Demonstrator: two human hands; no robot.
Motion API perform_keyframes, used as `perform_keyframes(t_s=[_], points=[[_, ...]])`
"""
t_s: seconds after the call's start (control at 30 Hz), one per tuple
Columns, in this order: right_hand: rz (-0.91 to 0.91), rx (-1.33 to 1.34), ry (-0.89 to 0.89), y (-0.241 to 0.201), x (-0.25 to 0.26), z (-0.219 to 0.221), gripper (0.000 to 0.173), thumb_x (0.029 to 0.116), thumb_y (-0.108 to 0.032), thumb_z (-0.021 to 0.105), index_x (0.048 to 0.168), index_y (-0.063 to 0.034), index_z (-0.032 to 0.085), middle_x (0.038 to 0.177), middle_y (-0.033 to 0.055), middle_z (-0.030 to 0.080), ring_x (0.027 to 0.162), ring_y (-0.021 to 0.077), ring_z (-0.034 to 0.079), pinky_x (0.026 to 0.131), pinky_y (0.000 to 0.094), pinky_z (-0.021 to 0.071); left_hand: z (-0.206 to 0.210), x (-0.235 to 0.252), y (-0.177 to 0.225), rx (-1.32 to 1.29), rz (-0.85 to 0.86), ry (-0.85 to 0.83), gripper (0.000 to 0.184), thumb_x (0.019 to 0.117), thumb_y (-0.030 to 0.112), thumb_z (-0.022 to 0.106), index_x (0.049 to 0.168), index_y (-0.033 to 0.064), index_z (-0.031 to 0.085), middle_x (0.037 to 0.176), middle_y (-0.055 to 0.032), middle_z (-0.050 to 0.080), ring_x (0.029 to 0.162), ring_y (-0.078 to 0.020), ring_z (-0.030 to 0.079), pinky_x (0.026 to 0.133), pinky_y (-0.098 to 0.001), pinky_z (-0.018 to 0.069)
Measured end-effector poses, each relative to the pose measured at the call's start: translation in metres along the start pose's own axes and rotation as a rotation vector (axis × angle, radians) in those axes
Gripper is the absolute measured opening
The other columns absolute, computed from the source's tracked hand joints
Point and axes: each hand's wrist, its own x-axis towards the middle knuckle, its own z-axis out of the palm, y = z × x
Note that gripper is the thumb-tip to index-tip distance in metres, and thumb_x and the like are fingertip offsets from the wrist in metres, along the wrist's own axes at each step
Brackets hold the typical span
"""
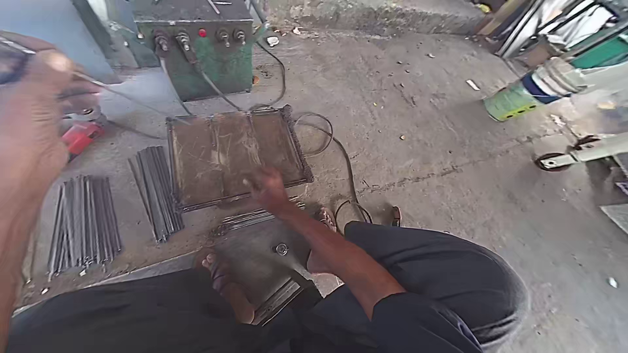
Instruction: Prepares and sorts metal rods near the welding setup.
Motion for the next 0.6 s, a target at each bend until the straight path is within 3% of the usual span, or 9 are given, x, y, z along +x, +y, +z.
perform_keyframes(t_s=[0.03,0.1,0.2,0.23,0.3,0.37,0.5,0.6], points=[[0.005,0.053,0.067,-0.009,0.016,-0.014,0.023,0.0960,-0.020,0.070,0.117,-0.0100,0.074,0.108,0.0090,0.074,0.102,0.0255,0.070,0.090,0.0472,0.0580,0.007,-0.010,0.009,0.021,0.006,-0.045,0.027,0.0984,0.026,0.071,0.121,0.0157,0.060,0.106,0.0056,0.071,0.095,-0.0123,0.073,0.086,-0.0299,0.0633],[-0.030,0.100,0.081,-0.027,0.058,-0.041,0.032,0.0984,-0.024,0.067,0.126,-0.0078,0.070,0.120,0.0112,0.071,0.113,0.0262,0.066,0.098,0.0442,0.0547,0.029,-0.024,0.017,-0.001,0.014,-0.129,0.023,0.0939,0.011,0.073,0.114,0.0130,0.061,0.100,0.0055,0.073,0.090,-0.0136,0.075,0.082,-0.0330,0.0662],[-0.237,0.144,-0.036,-0.051,0.120,-0.060,0.044,0.1062,-0.030,0.053,0.144,-0.0089,0.060,0.135,0.0090,0.067,0.126,0.0224,0.062,0.108,0.0434,0.0486,0.062,-0.034,0.018,-0.020,0.006,-0.253,0.017,0.0951,0.007,0.072,0.111,0.0066,0.066,0.099,-0.0008,0.074,0.088,-0.0178,0.076,0.080,-0.0371,0.0674],[-0.262,0.193,-0.100,-0.059,0.133,-0.062,0.043,0.1080,-0.029,0.050,0.145,-0.0088,0.060,0.132,0.0067,0.069,0.120,0.0172,0.066,0.105,0.0394,0.0520,0.070,-0.036,0.015,-0.017,0.006,-0.288,0.016,0.0958,0.008,0.072,0.110,0.0058,0.067,0.099,-0.0022,0.074,0.088,-0.0183,0.076,0.080,-0.0373,0.0675],[-0.253,0.391,-0.231,-0.070,0.150,-0.062,0.035,0.1091,-0.018,0.049,0.137,-0.0031,0.062,0.111,0.0058,0.073,0.092,0.0106,0.072,0.083,0.0306,0.0614,0.080,-0.034,0.009,0.037,0.013,-0.317,0.016,0.0966,0.013,0.073,0.111,0.0059,0.069,0.099,-0.0025,0.075,0.088,-0.0165,0.077,0.078,-0.0349,0.0681],[-0.229,0.484,-0.285,-0.069,0.162,-0.061,0.031,0.1086,-0.014,0.049,0.132,-0.0015,0.065,0.096,0.0039,0.070,0.075,0.0076,0.064,0.069,0.0249,0.0560,0.077,-0.025,0.008,0.157,-0.022,-0.324,0.018,0.0979,0.021,0.072,0.111,0.0092,0.070,0.098,0.0006,0.076,0.087,-0.0124,0.077,0.076,-0.0309,0.0680],[-0.192,0.372,-0.240,-0.017,0.177,-0.045,0.024,0.1049,-0.014,0.055,0.121,-0.0073,0.073,0.105,0.0030,0.074,0.086,0.0072,0.067,0.080,0.0254,0.0563,0.053,-0.009,0.015,0.351,-0.256,-0.329,0.024,0.0973,0.031,0.073,0.110,0.0110,0.071,0.098,0.0006,0.078,0.085,-0.0124,0.077,0.075,-0.0300,0.0670],[-0.070,0.122,-0.250,0.048,0.185,-0.027,0.023,0.1018,-0.017,0.060,0.119,-0.0101,0.074,0.110,0.0071,0.071,0.101,0.0130,0.068,0.093,0.0293,0.0537,0.019,0.006,0.012,0.676,-0.128,-0.251,0.034,0.0928,0.044,0.074,0.116,0.0196,0.074,0.107,0.0041,0.073,0.095,-0.0036,0.068,0.088,-0.0303,0.0565]])
